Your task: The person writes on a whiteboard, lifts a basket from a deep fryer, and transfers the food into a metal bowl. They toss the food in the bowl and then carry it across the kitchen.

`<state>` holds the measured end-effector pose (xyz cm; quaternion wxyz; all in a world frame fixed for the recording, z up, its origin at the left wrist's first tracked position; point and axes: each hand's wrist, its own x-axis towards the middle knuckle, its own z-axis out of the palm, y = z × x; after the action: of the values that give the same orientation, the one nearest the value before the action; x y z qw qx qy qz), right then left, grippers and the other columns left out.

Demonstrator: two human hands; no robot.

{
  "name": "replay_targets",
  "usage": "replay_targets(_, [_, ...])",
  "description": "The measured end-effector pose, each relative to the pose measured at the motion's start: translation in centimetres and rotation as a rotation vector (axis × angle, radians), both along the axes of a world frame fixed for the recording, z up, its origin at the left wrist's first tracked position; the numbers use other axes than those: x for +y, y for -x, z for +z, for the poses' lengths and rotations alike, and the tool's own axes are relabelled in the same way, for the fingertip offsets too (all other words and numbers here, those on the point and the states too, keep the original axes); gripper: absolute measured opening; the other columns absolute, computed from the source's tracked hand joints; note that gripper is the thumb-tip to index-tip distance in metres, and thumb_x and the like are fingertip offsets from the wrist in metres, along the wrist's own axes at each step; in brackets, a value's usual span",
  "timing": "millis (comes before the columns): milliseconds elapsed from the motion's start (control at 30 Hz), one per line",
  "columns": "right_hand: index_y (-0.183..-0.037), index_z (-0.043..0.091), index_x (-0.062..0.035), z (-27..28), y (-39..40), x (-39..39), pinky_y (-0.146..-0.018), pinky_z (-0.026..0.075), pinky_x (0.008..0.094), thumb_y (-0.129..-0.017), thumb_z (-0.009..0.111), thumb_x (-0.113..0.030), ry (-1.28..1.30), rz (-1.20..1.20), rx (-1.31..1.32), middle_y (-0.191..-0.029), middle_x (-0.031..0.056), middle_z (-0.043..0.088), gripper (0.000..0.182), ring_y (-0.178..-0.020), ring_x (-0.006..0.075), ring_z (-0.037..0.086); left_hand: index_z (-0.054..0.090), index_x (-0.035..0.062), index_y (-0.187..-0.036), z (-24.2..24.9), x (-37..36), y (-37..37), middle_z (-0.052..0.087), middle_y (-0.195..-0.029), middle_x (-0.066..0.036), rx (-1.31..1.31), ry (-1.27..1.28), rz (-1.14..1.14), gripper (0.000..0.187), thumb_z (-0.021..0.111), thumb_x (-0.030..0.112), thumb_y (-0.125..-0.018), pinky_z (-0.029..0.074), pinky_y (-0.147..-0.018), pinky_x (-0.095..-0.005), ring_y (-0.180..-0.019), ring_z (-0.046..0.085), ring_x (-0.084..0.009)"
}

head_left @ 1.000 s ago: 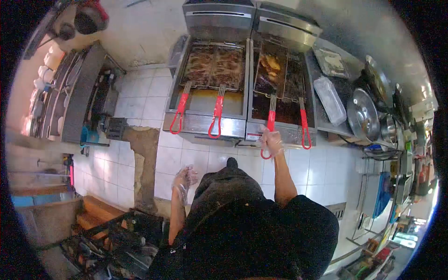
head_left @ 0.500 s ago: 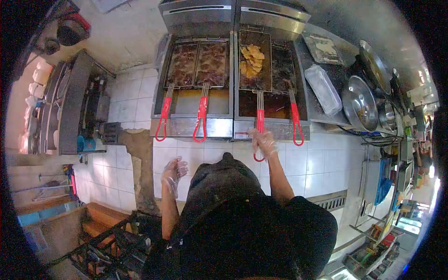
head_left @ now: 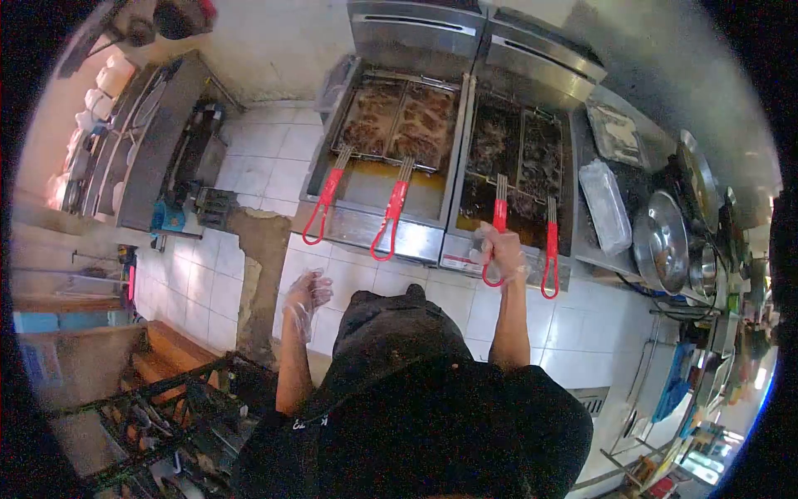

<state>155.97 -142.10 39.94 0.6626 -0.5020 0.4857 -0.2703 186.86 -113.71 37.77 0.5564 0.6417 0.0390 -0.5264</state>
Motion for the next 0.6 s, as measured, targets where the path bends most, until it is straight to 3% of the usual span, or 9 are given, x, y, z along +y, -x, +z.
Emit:
replay_targets(67, [-0.067,0.059,0.001,-3.7,0.0,-1.3,-0.039,0.037,0.0249,-0.076,0.061,-0.027,0.02,0.006,0.084,-0.044,0.0019,0.046,0.03,-0.038,0.0117,0.044,0.049,0.0043,-0.103,0.4,-0.2,-1.6,0.059,-0.084,-0.011,-0.011,-0.012,0.063,0.034,0.037,0.032,-0.088,0.048,-0.061,-0.031,-0.067,0.056,-0.0198])
replay_targets(200, [-0.075,0.059,0.0017,-2.4,-1.7,-0.3,-0.045,0.042,0.0299,-0.074,0.063,-0.022,0.02,-0.079,0.378,-0.059,0.0096,0.056,0.024,-0.048,0.0175,0.053,0.049,0.0034,-0.103,-1.0,-1.6,-6.0,0.058,-0.086,-0.012,-0.03,0.057,0.091,0.033,0.037,0.031,-0.088,0.048,-0.061,-0.0312,-0.068,0.057,-0.0205])
replay_targets(267, [-0.084,0.059,0.0012,2.6,-4.0,2.3,-0.058,0.045,0.0345,-0.072,0.062,-0.02,0.912,-0.272,0.804,-0.073,0.0139,0.06,0.024,-0.065,0.0245,0.057,0.048,0.0024,-0.105,-4.0,-2.6,-9.1,0.057,-0.092,-0.011,0.021,0.09,0.04,0.033,0.037,0.029,-0.088,0.049,-0.063,-0.0324,-0.073,0.056,-0.0199])
replay_targets(300, [-0.091,0.058,-0.0008,5.1,-6.3,3.5,-0.071,0.044,0.0376,-0.073,0.059,-0.02,1.005,-0.289,0.763,-0.084,0.0159,0.06,0.027,-0.078,0.0297,0.056,0.048,0.0024,-0.105,-5.0,-3.6,-10.4,0.057,-0.092,-0.011,0.021,0.091,0.025,0.033,0.037,0.029,-0.088,0.049,-0.063,-0.0324,-0.073,0.056,-0.0199])
replay_targets(333, [-0.092,0.058,-0.0023,7.2,-9.2,5.3,-0.074,0.043,0.0374,-0.075,0.057,-0.024,0.91,-0.285,0.666,-0.087,0.0162,0.059,0.028,-0.081,0.0291,0.055,0.047,0.0024,-0.106,-5.9,-4.8,-11.2,0.056,-0.094,-0.011,0.023,0.174,-0.008,0.032,0.039,0.027,-0.087,0.049,-0.064,-0.0331,-0.075,0.056,-0.0192])
replay_targets(433, [-0.092,0.057,-0.0041,-1.2,-16.0,5.8,-0.069,0.044,0.0345,-0.075,0.058,-0.031,0.606,0.249,0.854,-0.082,0.0118,0.06,0.032,-0.073,0.0255,0.057,0.048,0.0015,-0.104,-6.0,-8.8,-12.0,0.056,-0.089,-0.011,-0.023,0.305,-0.119,0.029,0.041,0.024,-0.087,0.049,-0.065,-0.0359,-0.072,0.056,-0.0216])
replay_targets(467, [-0.075,0.057,-0.0046,-6.2,-17.4,5.1,-0.051,0.044,0.0347,-0.081,0.049,-0.036,0.217,0.137,0.317,-0.063,0.0076,0.055,0.033,-0.054,0.0187,0.053,0.049,0.0006,-0.1,-5.7,-10.6,-12.0,0.056,-0.081,-0.012,-0.076,0.347,-0.164,0.027,0.04,0.022,-0.087,0.05,-0.064,-0.0381,-0.067,0.057,-0.0246])
replay_targets(500, [-0.072,0.056,-0.0046,-3.3,-19.8,6.3,-0.046,0.043,0.034,-0.084,0.045,-0.039,-0.264,-0.118,-0.042,-0.059,0.0071,0.053,0.038,-0.05,0.0189,0.052,0.049,0.0006,-0.1,-4.5,-11.9,-11.9,0.056,-0.081,-0.012,-0.073,0.364,-0.179,0.027,0.04,0.022,-0.087,0.05,-0.064,-0.0381,-0.067,0.057,-0.0246])
replay_targets(600, [-0.072,0.055,-0.0045,-8.4,-21.0,2.8,-0.048,0.044,0.0321,-0.081,0.049,-0.03,0.152,0.153,0.058,-0.059,0.0066,0.053,0.028,-0.053,0.0193,0.054,0.05,0.0032,-0.098,-2.0,-14.3,-11.6,0.052,-0.072,-0.007,0.239,0.3,-0.323,0.027,0.039,0.026,-0.088,0.048,-0.055,-0.0337,-0.057,0.053,-0.02])
